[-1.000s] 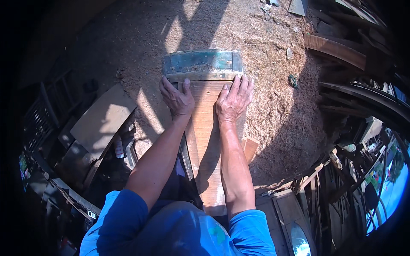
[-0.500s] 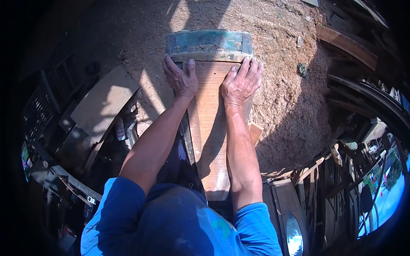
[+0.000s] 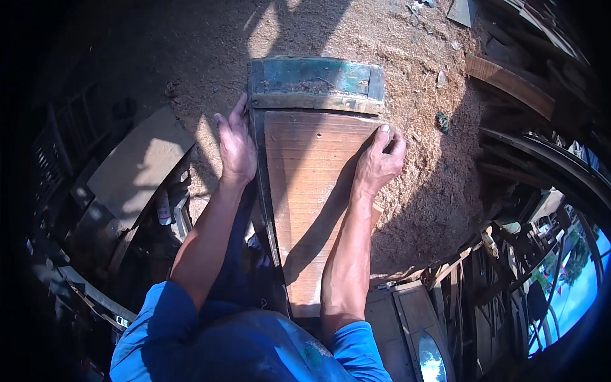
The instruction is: The person measures and marks a curved wooden plank before sawing along the lines and drilling holes into another wooden piece.
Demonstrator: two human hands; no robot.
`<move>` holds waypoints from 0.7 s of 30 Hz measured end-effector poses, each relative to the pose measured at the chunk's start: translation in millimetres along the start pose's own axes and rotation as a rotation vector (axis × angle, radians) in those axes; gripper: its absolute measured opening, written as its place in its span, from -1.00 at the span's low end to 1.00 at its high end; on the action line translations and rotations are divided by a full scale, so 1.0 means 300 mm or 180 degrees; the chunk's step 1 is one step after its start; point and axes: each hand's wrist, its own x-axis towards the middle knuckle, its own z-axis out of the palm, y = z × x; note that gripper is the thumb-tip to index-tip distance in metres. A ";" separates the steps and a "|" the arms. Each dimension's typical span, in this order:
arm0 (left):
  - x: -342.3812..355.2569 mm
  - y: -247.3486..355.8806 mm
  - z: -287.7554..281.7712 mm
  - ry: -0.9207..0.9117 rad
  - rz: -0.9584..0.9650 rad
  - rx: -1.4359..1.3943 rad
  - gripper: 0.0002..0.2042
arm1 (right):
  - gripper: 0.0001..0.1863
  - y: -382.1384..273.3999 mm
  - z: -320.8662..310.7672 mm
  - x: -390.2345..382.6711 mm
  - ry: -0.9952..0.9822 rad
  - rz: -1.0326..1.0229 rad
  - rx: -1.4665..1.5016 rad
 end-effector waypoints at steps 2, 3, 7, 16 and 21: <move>-0.011 0.041 -0.108 0.0509 -0.0037 0.0073 -0.07 | -0.52 -0.044 -0.013 -0.039 0.0045 -0.0242 0.0001; -0.011 0.067 -0.148 0.0586 0.0022 0.0536 -0.09 | -0.57 -0.092 -0.030 -0.053 -0.0385 -0.0066 -0.0087; -0.021 0.174 -0.144 -0.0408 -0.0697 0.0578 -0.28 | -0.63 -0.134 -0.004 -0.148 -0.0675 -0.0253 -0.0154; 0.041 0.242 -0.233 -0.1033 -0.2129 -0.0859 -0.53 | -0.75 0.019 0.035 0.014 -0.1392 -0.2022 -0.1177; 0.117 0.258 -0.250 -0.1971 -0.2797 -0.0528 0.16 | -0.68 0.023 0.112 0.003 -0.0964 -0.1894 -0.1069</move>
